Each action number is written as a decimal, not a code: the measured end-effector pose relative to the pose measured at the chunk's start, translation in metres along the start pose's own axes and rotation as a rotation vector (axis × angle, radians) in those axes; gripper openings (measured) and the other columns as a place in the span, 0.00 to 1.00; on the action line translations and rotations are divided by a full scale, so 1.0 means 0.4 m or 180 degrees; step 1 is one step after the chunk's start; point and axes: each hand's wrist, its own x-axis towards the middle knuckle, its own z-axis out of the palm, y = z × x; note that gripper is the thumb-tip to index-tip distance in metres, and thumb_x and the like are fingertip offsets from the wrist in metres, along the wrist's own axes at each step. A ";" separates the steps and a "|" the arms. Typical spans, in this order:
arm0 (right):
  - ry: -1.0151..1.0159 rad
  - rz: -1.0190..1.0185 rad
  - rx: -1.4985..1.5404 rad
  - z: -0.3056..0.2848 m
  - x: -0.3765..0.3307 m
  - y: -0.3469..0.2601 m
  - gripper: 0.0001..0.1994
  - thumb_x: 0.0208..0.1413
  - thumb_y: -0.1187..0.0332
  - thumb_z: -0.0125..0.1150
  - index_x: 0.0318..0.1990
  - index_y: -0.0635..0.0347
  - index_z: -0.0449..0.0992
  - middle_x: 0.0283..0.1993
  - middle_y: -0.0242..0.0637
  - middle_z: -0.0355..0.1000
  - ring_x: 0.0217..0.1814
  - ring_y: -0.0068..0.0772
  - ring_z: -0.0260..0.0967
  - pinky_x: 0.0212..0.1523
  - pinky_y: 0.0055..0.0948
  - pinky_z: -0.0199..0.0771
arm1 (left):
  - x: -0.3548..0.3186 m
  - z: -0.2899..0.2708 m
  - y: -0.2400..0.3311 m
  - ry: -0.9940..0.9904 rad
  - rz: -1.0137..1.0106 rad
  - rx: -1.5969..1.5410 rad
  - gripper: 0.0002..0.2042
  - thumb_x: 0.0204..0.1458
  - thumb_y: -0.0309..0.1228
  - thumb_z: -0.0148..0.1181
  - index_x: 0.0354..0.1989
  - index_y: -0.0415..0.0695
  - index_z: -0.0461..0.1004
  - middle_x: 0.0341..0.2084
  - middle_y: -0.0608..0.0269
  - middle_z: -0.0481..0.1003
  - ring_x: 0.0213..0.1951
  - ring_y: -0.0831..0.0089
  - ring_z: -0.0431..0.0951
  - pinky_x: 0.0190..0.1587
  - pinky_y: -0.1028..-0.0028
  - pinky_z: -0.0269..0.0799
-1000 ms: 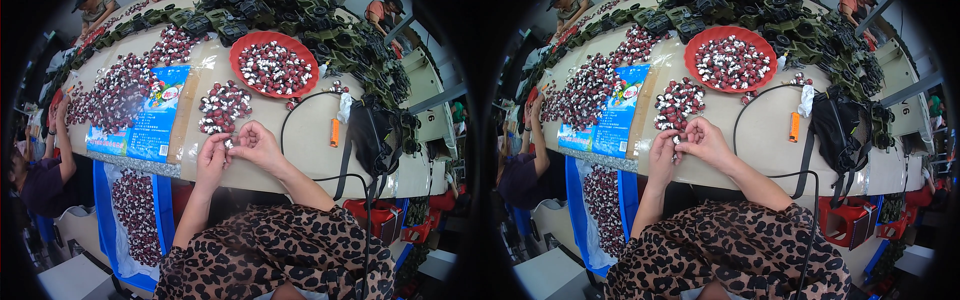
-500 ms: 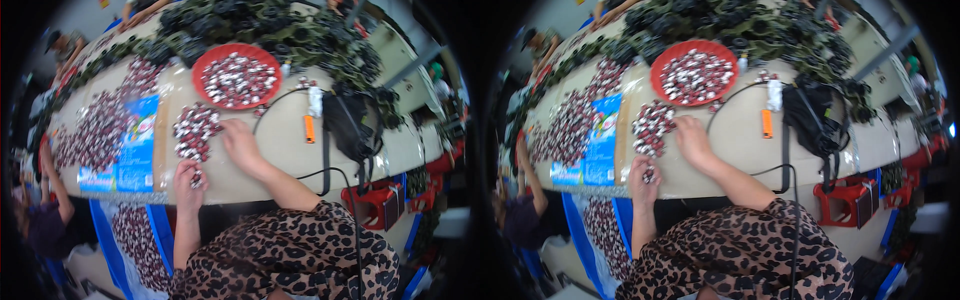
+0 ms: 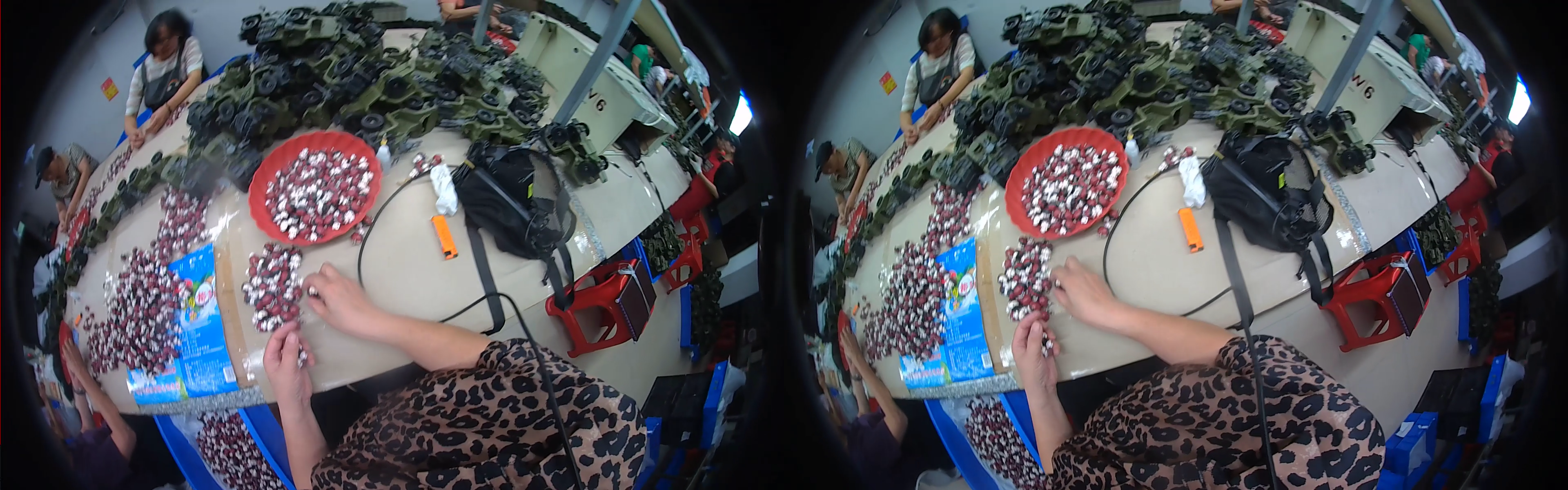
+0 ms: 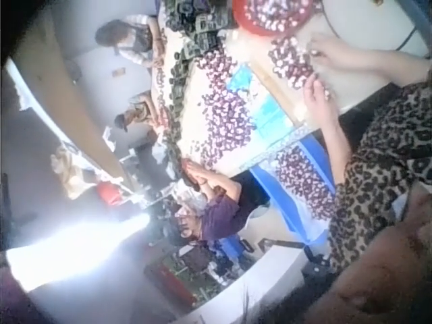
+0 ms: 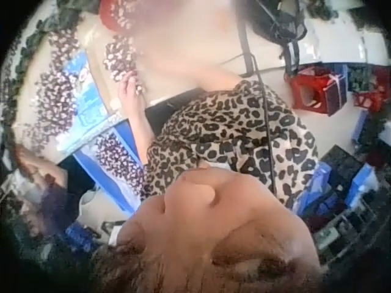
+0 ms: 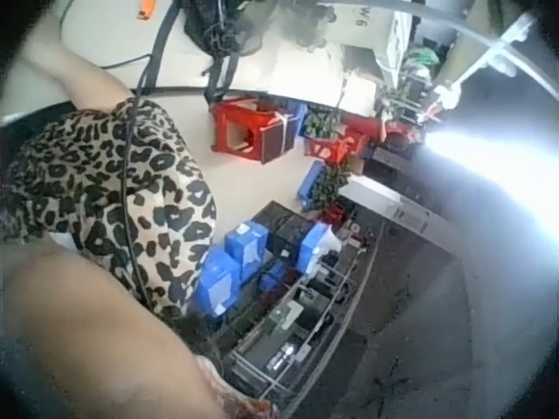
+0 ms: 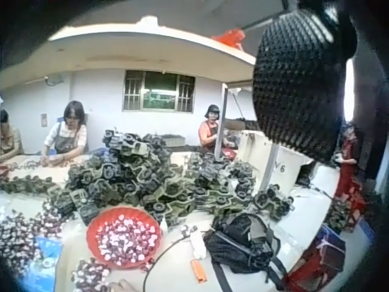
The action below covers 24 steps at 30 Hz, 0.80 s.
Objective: The person assembles small red and white plastic components by hand at a factory workbench.
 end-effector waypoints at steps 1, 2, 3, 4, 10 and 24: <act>0.0012 -0.0067 0.0043 0.006 0.003 0.007 0.10 0.42 0.73 0.55 0.34 0.62 0.66 0.35 0.46 0.59 0.33 0.43 0.63 0.33 0.36 0.64 | 0.002 -0.012 -0.006 -0.0001 0.0015 0.0170 0.08 0.51 0.26 0.48 0.38 0.37 0.67 0.25 0.65 0.68 0.20 0.82 0.66 0.15 0.84 0.60; 0.0051 -0.0071 0.0019 0.008 0.001 0.005 0.10 0.42 0.73 0.55 0.34 0.62 0.66 0.35 0.46 0.59 0.33 0.43 0.63 0.33 0.36 0.64 | -0.003 -0.018 -0.007 0.0016 0.0008 0.0348 0.08 0.50 0.27 0.49 0.38 0.38 0.68 0.29 0.64 0.69 0.20 0.82 0.66 0.15 0.85 0.60; -0.0058 0.0154 0.0419 0.006 0.002 0.004 0.10 0.43 0.73 0.57 0.35 0.61 0.66 0.35 0.43 0.58 0.32 0.37 0.64 0.33 0.32 0.65 | -0.005 -0.018 -0.009 0.0009 0.0020 0.0371 0.08 0.50 0.27 0.51 0.36 0.38 0.69 0.30 0.65 0.70 0.20 0.84 0.64 0.14 0.86 0.58; -0.0170 0.0376 0.0823 0.005 0.003 0.004 0.10 0.43 0.72 0.58 0.35 0.59 0.67 0.34 0.39 0.58 0.31 0.30 0.64 0.32 0.27 0.66 | -0.001 -0.010 -0.010 -0.0028 0.0030 0.0363 0.08 0.50 0.27 0.51 0.36 0.38 0.69 0.30 0.65 0.70 0.20 0.84 0.64 0.14 0.86 0.58; -0.0779 0.0825 0.3028 0.024 -0.008 0.001 0.09 0.46 0.71 0.58 0.34 0.61 0.67 0.32 0.30 0.64 0.27 0.17 0.62 0.28 0.17 0.64 | 0.003 0.009 -0.019 0.0310 0.0409 0.0616 0.10 0.48 0.25 0.52 0.40 0.38 0.68 0.21 0.70 0.65 0.18 0.89 0.59 0.16 0.89 0.52; -0.1560 0.1607 0.3766 -0.001 -0.008 -0.012 0.11 0.52 0.72 0.50 0.43 0.65 0.67 0.34 0.32 0.69 0.33 0.19 0.67 0.34 0.16 0.68 | 0.008 0.005 -0.020 0.0357 0.0457 0.0458 0.10 0.51 0.26 0.49 0.40 0.37 0.67 0.23 0.69 0.66 0.19 0.87 0.61 0.19 0.87 0.55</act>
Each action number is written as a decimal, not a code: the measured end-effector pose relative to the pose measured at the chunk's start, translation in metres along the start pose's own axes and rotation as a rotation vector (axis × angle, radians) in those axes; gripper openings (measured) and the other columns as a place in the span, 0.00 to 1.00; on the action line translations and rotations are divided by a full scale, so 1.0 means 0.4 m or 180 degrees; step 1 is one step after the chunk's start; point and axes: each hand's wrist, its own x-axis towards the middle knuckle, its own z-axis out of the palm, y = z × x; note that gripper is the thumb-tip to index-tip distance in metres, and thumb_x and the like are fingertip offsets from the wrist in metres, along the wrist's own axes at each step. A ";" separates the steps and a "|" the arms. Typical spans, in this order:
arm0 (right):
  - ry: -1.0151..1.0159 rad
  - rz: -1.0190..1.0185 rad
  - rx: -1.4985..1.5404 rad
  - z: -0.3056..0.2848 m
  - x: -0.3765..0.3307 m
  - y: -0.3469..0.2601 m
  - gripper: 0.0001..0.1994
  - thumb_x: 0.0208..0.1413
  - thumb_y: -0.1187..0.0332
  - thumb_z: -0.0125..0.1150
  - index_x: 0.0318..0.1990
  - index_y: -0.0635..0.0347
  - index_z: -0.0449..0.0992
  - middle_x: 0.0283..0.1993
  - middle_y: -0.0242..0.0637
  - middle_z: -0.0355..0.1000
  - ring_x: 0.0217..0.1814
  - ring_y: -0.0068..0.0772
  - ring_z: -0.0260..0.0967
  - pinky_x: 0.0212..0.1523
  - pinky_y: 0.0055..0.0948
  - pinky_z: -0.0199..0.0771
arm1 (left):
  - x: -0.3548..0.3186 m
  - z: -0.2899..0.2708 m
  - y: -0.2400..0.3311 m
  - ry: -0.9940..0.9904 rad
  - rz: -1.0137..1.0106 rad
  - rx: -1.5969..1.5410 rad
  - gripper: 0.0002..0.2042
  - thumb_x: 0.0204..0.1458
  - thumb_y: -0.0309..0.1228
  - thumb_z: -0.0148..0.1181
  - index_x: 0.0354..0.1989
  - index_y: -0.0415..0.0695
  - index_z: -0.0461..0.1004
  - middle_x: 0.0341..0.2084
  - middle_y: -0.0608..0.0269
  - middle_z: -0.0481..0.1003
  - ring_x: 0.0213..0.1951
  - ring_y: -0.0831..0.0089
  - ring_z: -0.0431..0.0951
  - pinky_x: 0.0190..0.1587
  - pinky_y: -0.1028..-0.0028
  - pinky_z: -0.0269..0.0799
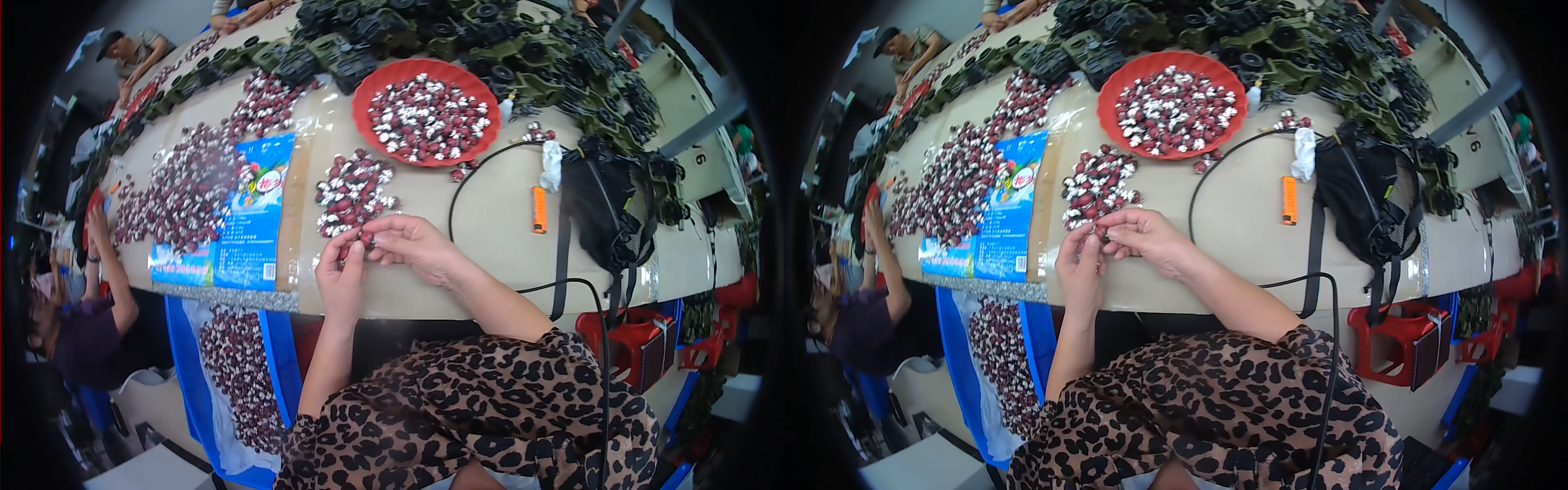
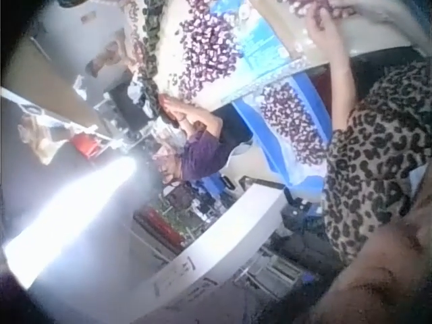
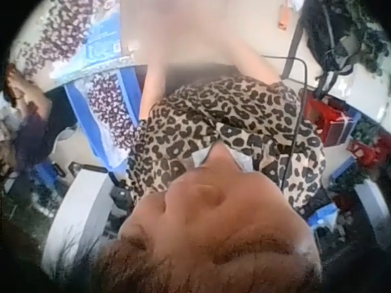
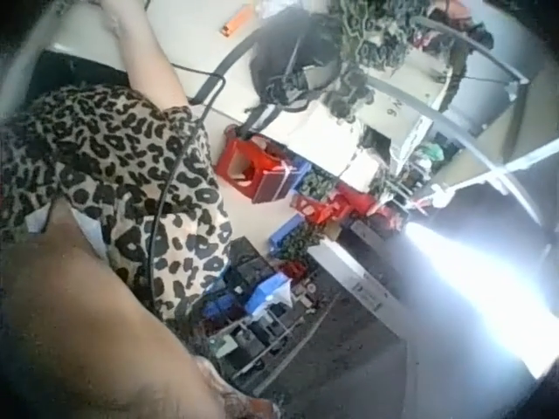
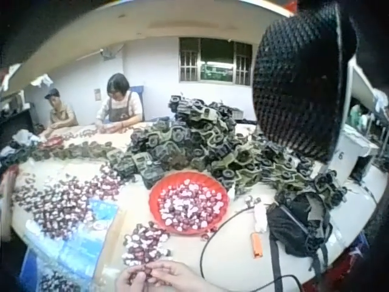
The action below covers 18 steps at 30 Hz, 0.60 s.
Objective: The person assembles small red and white plastic components by hand at a factory workbench.
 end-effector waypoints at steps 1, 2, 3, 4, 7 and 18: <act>-0.0044 0.0053 0.0016 0.006 0.003 0.002 0.11 0.52 0.72 0.50 0.43 0.65 0.67 0.34 0.32 0.69 0.33 0.19 0.67 0.34 0.16 0.68 | -0.003 -0.009 0.003 0.0067 -0.0009 0.0021 0.10 0.51 0.26 0.49 0.40 0.37 0.67 0.23 0.69 0.66 0.19 0.87 0.61 0.19 0.87 0.55; -0.0031 0.0062 -0.0035 0.008 0.003 0.002 0.11 0.52 0.72 0.51 0.43 0.65 0.67 0.34 0.32 0.69 0.33 0.18 0.67 0.34 0.16 0.68 | -0.004 -0.012 0.003 0.0047 0.0034 0.0017 0.09 0.51 0.26 0.49 0.39 0.37 0.67 0.23 0.69 0.66 0.19 0.87 0.61 0.19 0.87 0.55; -0.0011 0.0062 -0.0089 0.011 0.003 0.002 0.12 0.51 0.73 0.51 0.43 0.65 0.67 0.34 0.32 0.69 0.33 0.18 0.67 0.34 0.16 0.68 | -0.006 -0.015 0.003 0.0016 0.0079 0.0008 0.09 0.51 0.27 0.49 0.39 0.37 0.67 0.23 0.69 0.66 0.19 0.87 0.61 0.19 0.87 0.55; -0.0020 0.0088 -0.0089 0.015 0.003 0.004 0.12 0.51 0.73 0.51 0.43 0.65 0.67 0.34 0.32 0.69 0.33 0.18 0.67 0.34 0.16 0.68 | -0.009 -0.017 0.004 0.0040 0.0069 0.0007 0.09 0.51 0.27 0.49 0.39 0.37 0.67 0.23 0.69 0.66 0.19 0.87 0.61 0.19 0.87 0.55; 0.0034 -0.0043 -0.0375 0.018 0.002 0.007 0.12 0.50 0.73 0.52 0.43 0.65 0.67 0.34 0.32 0.69 0.34 0.17 0.67 0.34 0.16 0.69 | -0.012 -0.023 0.004 0.0007 0.0112 0.0092 0.09 0.51 0.26 0.49 0.39 0.36 0.67 0.22 0.69 0.66 0.19 0.86 0.62 0.19 0.86 0.56; 0.0052 0.0069 -0.0251 0.011 0.003 0.010 0.10 0.50 0.75 0.51 0.41 0.66 0.66 0.35 0.36 0.68 0.35 0.22 0.68 0.38 0.19 0.72 | -0.012 -0.022 -0.003 -0.0181 0.0187 0.0033 0.10 0.50 0.25 0.50 0.41 0.38 0.69 0.23 0.73 0.67 0.19 0.91 0.58 0.19 0.89 0.52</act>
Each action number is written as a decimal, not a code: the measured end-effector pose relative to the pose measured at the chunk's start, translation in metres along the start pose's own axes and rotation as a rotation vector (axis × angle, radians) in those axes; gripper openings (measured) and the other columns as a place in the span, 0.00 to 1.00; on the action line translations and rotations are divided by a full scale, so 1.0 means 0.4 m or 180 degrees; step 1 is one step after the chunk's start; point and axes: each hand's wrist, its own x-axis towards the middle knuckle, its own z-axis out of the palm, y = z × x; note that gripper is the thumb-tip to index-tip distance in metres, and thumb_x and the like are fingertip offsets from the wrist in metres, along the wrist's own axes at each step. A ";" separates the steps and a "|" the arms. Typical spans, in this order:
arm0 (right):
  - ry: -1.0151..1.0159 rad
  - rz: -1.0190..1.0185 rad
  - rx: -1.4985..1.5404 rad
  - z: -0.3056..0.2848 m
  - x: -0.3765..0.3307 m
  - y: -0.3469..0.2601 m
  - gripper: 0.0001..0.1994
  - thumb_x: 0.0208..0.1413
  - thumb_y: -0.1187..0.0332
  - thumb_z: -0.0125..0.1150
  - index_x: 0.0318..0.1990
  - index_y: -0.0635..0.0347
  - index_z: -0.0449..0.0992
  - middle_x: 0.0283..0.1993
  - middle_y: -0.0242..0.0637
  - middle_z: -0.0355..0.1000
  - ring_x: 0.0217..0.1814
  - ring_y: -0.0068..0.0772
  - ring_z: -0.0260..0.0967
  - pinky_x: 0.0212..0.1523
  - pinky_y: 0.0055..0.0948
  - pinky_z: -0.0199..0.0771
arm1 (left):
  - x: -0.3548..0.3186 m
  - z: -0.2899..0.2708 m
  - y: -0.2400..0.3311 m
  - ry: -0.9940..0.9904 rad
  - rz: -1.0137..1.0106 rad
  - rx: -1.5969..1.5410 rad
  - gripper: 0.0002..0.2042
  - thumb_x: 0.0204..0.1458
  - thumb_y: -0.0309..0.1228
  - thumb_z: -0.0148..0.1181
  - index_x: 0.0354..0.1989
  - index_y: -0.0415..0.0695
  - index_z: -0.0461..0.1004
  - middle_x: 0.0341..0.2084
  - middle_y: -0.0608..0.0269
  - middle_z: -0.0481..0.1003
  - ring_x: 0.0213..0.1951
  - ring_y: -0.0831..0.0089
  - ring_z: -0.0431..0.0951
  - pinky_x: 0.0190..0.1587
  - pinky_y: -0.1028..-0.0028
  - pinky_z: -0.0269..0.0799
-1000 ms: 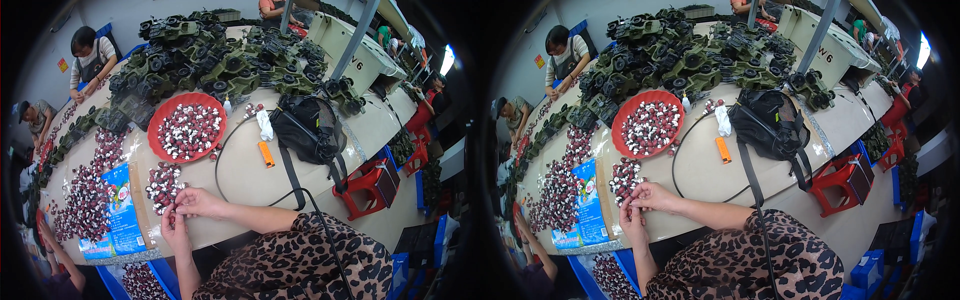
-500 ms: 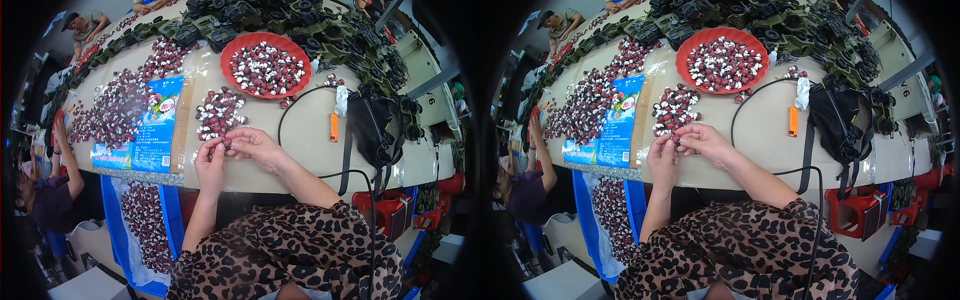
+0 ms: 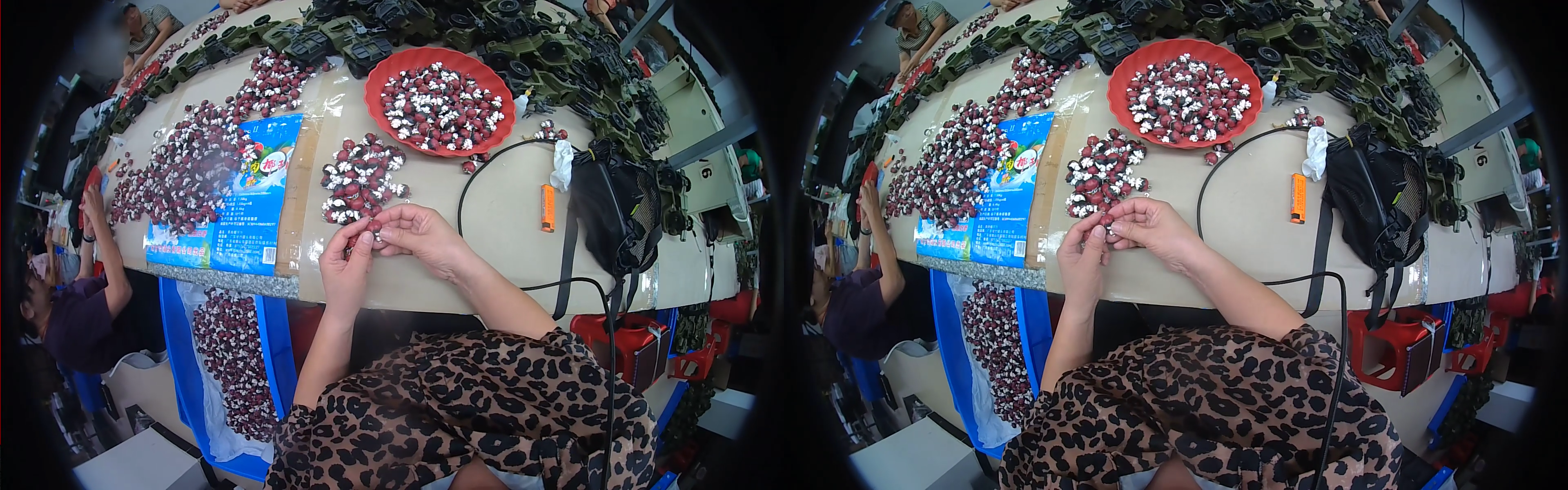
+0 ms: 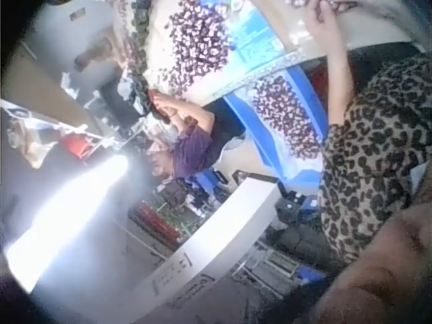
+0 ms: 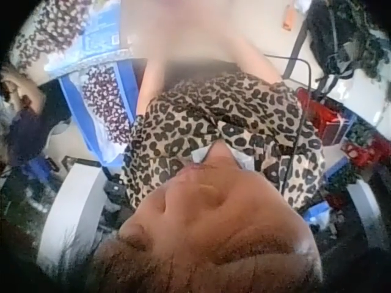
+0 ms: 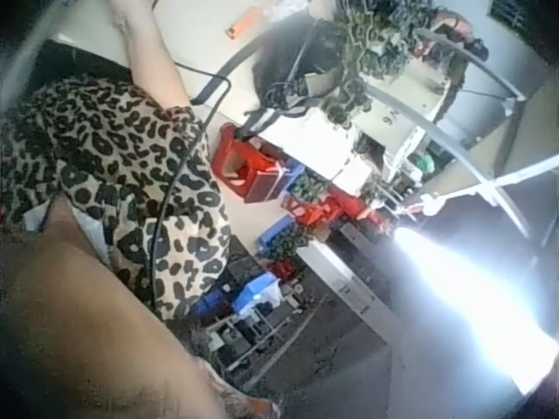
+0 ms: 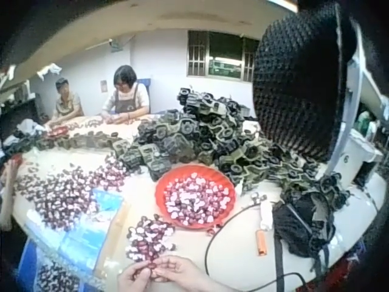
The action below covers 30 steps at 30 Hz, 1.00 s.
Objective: The person assembles small red and white plastic components by hand at a factory workbench.
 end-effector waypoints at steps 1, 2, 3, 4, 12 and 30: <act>-0.0001 0.0000 -0.0003 0.000 0.001 0.000 0.10 0.50 0.75 0.51 0.41 0.66 0.66 0.35 0.36 0.68 0.35 0.22 0.68 0.38 0.19 0.72 | 0.001 0.000 0.000 0.0001 0.0002 -0.0002 0.10 0.50 0.25 0.50 0.41 0.38 0.69 0.23 0.73 0.67 0.19 0.91 0.58 0.19 0.89 0.52; 0.0004 0.0014 -0.0011 0.001 0.001 0.000 0.10 0.50 0.75 0.51 0.41 0.66 0.66 0.35 0.36 0.68 0.35 0.22 0.68 0.37 0.19 0.72 | 0.001 0.000 0.000 0.0000 -0.0011 -0.0025 0.09 0.50 0.25 0.50 0.40 0.38 0.69 0.23 0.73 0.68 0.19 0.91 0.58 0.19 0.89 0.52; 0.0008 0.0028 -0.0021 0.001 0.001 0.000 0.10 0.50 0.75 0.51 0.41 0.66 0.66 0.35 0.36 0.68 0.35 0.22 0.68 0.37 0.19 0.72 | 0.001 0.000 -0.001 -0.0001 -0.0022 -0.0048 0.09 0.50 0.25 0.50 0.40 0.38 0.69 0.23 0.73 0.68 0.19 0.91 0.58 0.19 0.89 0.51; 0.0006 0.0030 -0.0025 -0.001 0.002 0.000 0.10 0.50 0.75 0.51 0.41 0.66 0.66 0.35 0.36 0.68 0.35 0.22 0.68 0.37 0.19 0.72 | 0.001 0.000 0.000 0.0002 -0.0020 -0.0051 0.09 0.50 0.25 0.50 0.40 0.38 0.69 0.23 0.73 0.68 0.19 0.91 0.58 0.19 0.89 0.51; -0.0015 -0.0075 -0.0163 -0.006 0.005 0.006 0.10 0.50 0.75 0.52 0.41 0.65 0.67 0.36 0.34 0.68 0.35 0.19 0.67 0.36 0.18 0.70 | 0.000 0.000 -0.001 0.0064 -0.0009 0.0143 0.09 0.49 0.25 0.52 0.40 0.39 0.70 0.24 0.74 0.68 0.21 0.91 0.60 0.20 0.90 0.53; -0.0048 0.0143 0.0127 -0.003 0.003 0.000 0.10 0.50 0.74 0.53 0.40 0.64 0.67 0.33 0.32 0.69 0.32 0.18 0.67 0.34 0.17 0.70 | 0.002 -0.006 0.004 0.0012 -0.0094 0.0101 0.10 0.50 0.26 0.51 0.40 0.38 0.69 0.21 0.72 0.68 0.18 0.90 0.59 0.18 0.89 0.52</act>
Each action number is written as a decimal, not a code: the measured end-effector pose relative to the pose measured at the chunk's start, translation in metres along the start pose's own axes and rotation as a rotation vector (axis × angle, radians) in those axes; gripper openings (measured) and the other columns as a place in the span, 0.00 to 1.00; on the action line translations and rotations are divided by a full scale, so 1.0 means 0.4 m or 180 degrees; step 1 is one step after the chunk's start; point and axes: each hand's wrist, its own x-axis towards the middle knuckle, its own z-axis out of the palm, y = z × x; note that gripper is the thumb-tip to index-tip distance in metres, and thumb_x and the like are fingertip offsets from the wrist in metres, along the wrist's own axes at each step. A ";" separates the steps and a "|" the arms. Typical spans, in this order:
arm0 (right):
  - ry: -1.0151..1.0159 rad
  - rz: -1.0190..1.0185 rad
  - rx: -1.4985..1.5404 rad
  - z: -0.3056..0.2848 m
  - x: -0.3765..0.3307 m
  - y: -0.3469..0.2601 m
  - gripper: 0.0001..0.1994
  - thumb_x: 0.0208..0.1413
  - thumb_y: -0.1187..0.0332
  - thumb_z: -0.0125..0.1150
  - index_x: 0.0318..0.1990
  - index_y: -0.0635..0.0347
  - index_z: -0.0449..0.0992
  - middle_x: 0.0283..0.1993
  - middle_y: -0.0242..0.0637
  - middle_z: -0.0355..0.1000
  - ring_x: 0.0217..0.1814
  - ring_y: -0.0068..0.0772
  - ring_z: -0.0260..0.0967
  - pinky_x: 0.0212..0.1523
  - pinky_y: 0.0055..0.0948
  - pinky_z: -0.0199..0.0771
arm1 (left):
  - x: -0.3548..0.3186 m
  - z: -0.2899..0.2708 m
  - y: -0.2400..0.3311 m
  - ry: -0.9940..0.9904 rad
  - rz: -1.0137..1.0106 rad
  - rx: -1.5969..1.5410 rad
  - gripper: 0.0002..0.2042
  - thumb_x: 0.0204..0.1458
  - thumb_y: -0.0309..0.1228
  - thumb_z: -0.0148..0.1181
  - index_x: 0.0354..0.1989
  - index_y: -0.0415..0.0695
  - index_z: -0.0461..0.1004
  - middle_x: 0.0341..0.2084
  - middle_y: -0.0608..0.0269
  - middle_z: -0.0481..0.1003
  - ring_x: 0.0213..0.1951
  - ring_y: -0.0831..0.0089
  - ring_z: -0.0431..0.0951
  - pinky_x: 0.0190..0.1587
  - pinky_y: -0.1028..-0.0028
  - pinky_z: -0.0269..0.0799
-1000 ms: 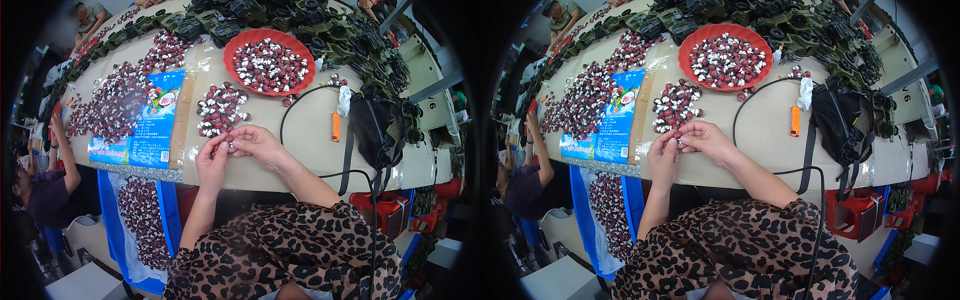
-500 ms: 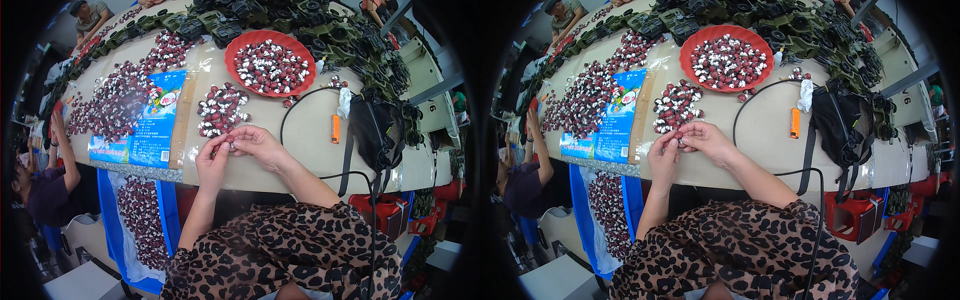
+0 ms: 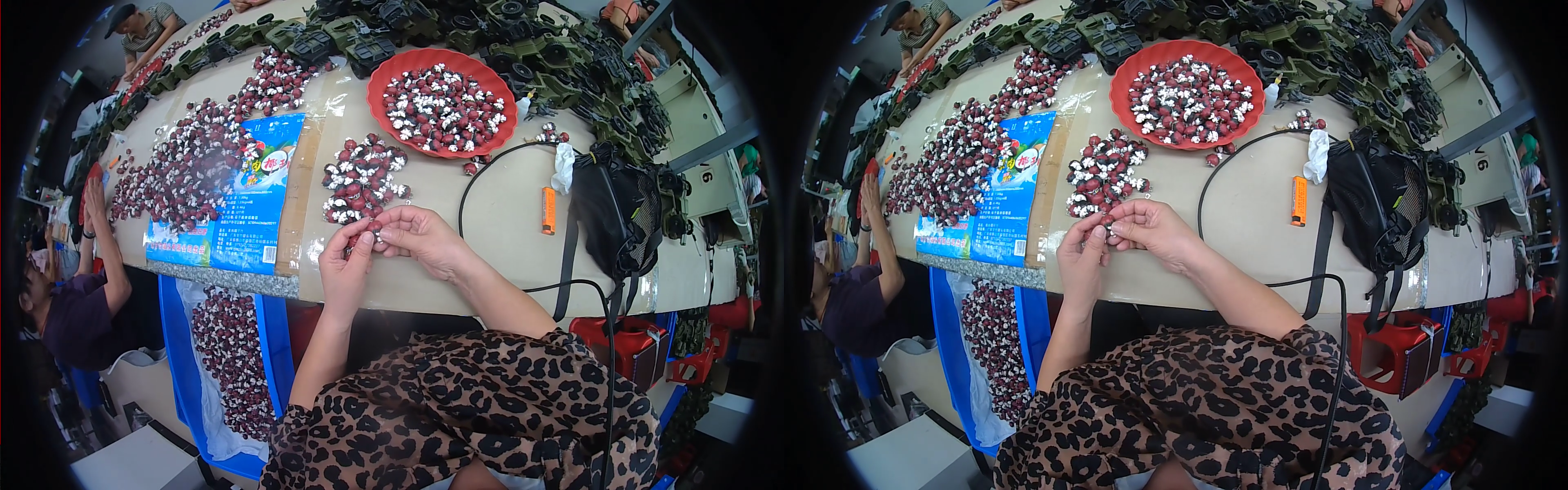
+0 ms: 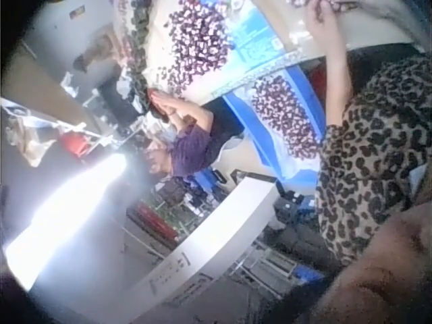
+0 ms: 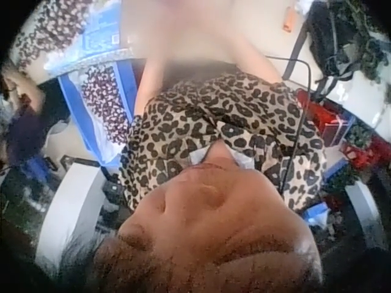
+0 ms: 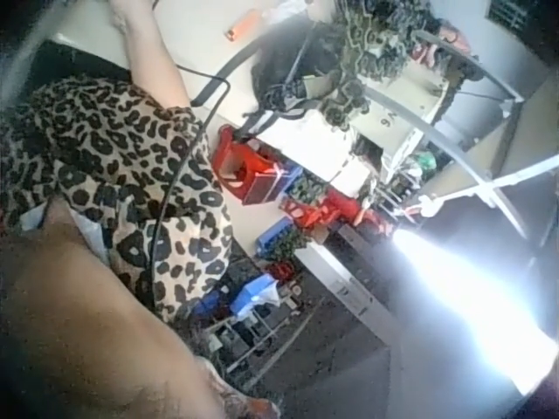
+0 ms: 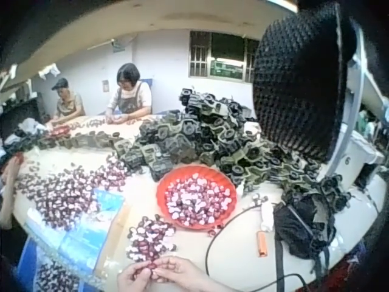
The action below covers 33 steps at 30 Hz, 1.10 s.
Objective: The person assembles small red and white plastic components by hand at a factory workbench.
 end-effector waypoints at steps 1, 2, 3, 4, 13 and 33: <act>0.0002 0.0000 0.0000 -0.001 0.000 0.000 0.10 0.50 0.74 0.53 0.40 0.64 0.67 0.33 0.32 0.69 0.32 0.18 0.67 0.34 0.17 0.70 | 0.001 0.002 0.000 -0.0001 -0.0002 -0.0001 0.10 0.50 0.26 0.51 0.40 0.38 0.69 0.21 0.72 0.68 0.18 0.90 0.59 0.18 0.89 0.52; 0.0011 0.0003 0.0005 -0.001 0.001 0.001 0.09 0.50 0.74 0.53 0.40 0.64 0.67 0.33 0.33 0.69 0.32 0.18 0.67 0.35 0.16 0.70 | 0.001 0.004 0.001 -0.0001 0.0017 -0.0009 0.10 0.50 0.26 0.51 0.40 0.38 0.69 0.21 0.72 0.67 0.17 0.90 0.58 0.18 0.89 0.52; 0.0021 0.0004 0.0009 -0.002 0.001 0.002 0.09 0.50 0.74 0.53 0.40 0.64 0.67 0.33 0.33 0.69 0.32 0.18 0.67 0.35 0.16 0.70 | 0.001 0.005 0.002 -0.0001 0.0036 -0.0018 0.09 0.50 0.26 0.51 0.40 0.38 0.69 0.20 0.72 0.67 0.17 0.90 0.58 0.18 0.89 0.52; 0.0023 0.0002 0.0010 -0.003 0.001 0.003 0.09 0.50 0.74 0.53 0.40 0.64 0.67 0.33 0.33 0.69 0.32 0.18 0.67 0.35 0.16 0.70 | 0.001 0.006 0.003 -0.0004 0.0036 -0.0018 0.09 0.50 0.26 0.51 0.40 0.38 0.69 0.20 0.72 0.67 0.17 0.90 0.58 0.18 0.89 0.52; 0.0048 -0.0716 -0.0566 0.003 0.003 0.010 0.11 0.46 0.78 0.55 0.39 0.66 0.67 0.33 0.32 0.68 0.34 0.18 0.66 0.38 0.17 0.68 | -0.002 -0.001 0.009 -0.0106 0.0026 -0.0003 0.10 0.49 0.24 0.52 0.40 0.38 0.68 0.25 0.70 0.69 0.18 0.90 0.60 0.18 0.89 0.53; 0.0258 -0.0772 -0.0698 0.003 -0.005 0.001 0.07 0.45 0.78 0.57 0.33 0.65 0.69 0.31 0.29 0.68 0.33 0.15 0.66 0.37 0.14 0.67 | -0.004 0.004 0.018 -0.0052 0.0006 0.0020 0.12 0.49 0.23 0.51 0.43 0.38 0.68 0.28 0.69 0.70 0.20 0.89 0.61 0.20 0.89 0.56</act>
